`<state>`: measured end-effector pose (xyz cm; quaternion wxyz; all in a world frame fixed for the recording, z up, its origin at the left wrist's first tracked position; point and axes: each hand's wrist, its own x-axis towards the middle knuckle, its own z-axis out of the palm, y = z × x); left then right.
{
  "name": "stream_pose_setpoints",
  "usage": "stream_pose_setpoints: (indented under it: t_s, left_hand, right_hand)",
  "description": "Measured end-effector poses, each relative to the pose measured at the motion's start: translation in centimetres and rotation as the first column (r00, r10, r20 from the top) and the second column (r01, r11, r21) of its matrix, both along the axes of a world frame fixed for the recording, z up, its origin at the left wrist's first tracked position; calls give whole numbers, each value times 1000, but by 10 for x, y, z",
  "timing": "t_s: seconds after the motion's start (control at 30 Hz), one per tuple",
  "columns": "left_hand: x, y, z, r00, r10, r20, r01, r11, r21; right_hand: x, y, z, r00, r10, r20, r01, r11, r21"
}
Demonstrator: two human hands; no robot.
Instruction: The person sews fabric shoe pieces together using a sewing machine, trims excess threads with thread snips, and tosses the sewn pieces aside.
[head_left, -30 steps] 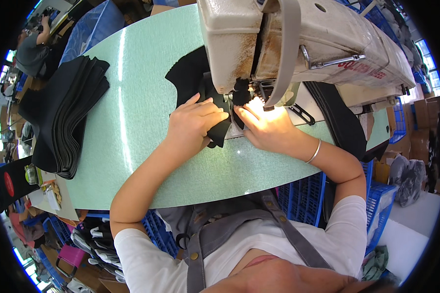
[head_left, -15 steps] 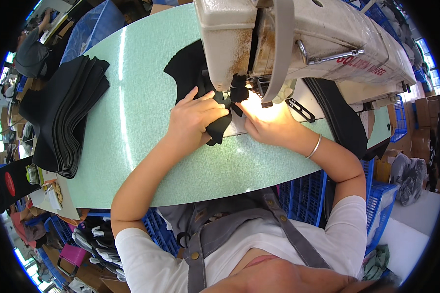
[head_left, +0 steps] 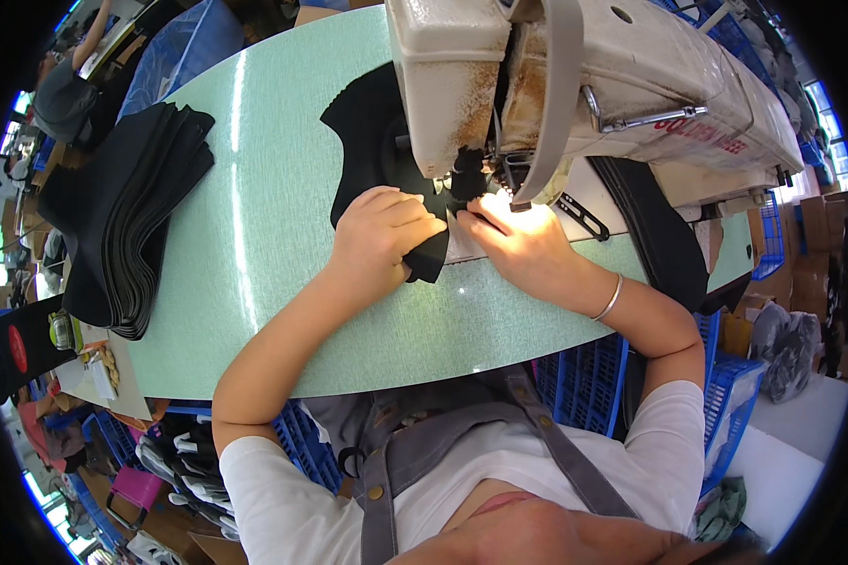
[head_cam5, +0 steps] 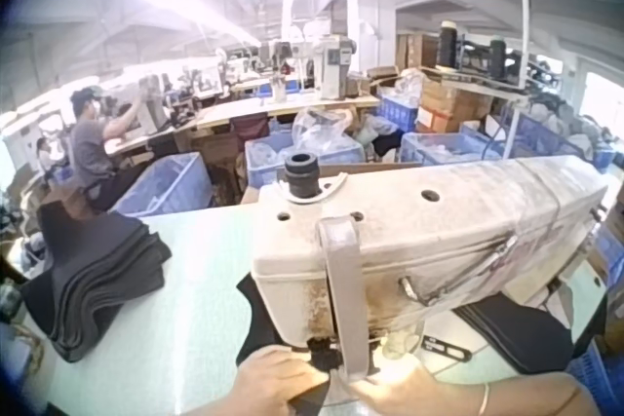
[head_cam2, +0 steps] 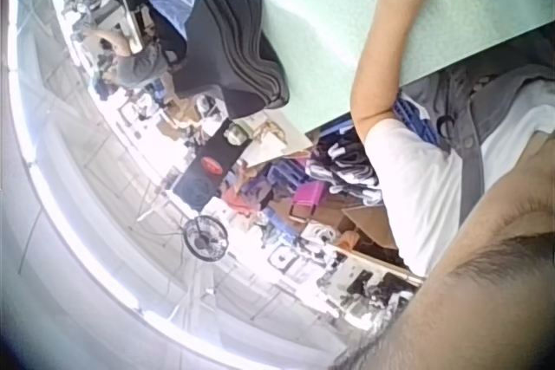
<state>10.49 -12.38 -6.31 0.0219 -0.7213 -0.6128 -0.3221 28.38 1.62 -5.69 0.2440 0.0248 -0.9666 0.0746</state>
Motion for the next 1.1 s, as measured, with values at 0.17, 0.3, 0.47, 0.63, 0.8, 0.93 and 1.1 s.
stream_pose_setpoints:
  t_s: [0.17,0.3,0.47,0.63,0.8,0.93,1.1]
  left_hand:
    - [2,-1,3,999,1,-38,-1,1000,-3]
    - [6,-3,1,999,-14,-48,14,1000,1]
    - [8,-2,4,996,-9,-90,9,1000,9]
    - [6,-4,3,996,13,-84,-14,1000,-5]
    - [12,-4,-2,995,47,-89,-51,997,-52]
    - [15,-2,-1,990,51,-130,-56,998,-32]
    - [17,2,-1,989,87,-117,-91,995,-36]
  right_hand:
    - [1,1,-2,999,-17,42,16,1000,8]
    - [1,0,2,999,-14,32,14,1000,9]
    - [4,1,2,997,-29,78,29,1000,2]
    - [-1,-2,2,1000,-11,27,11,1000,8]
    - [-3,4,-5,999,-48,-5,48,996,78]
    - [-5,3,-4,997,-70,-38,74,990,119]
    - [-6,6,-11,996,-85,-26,89,976,197]
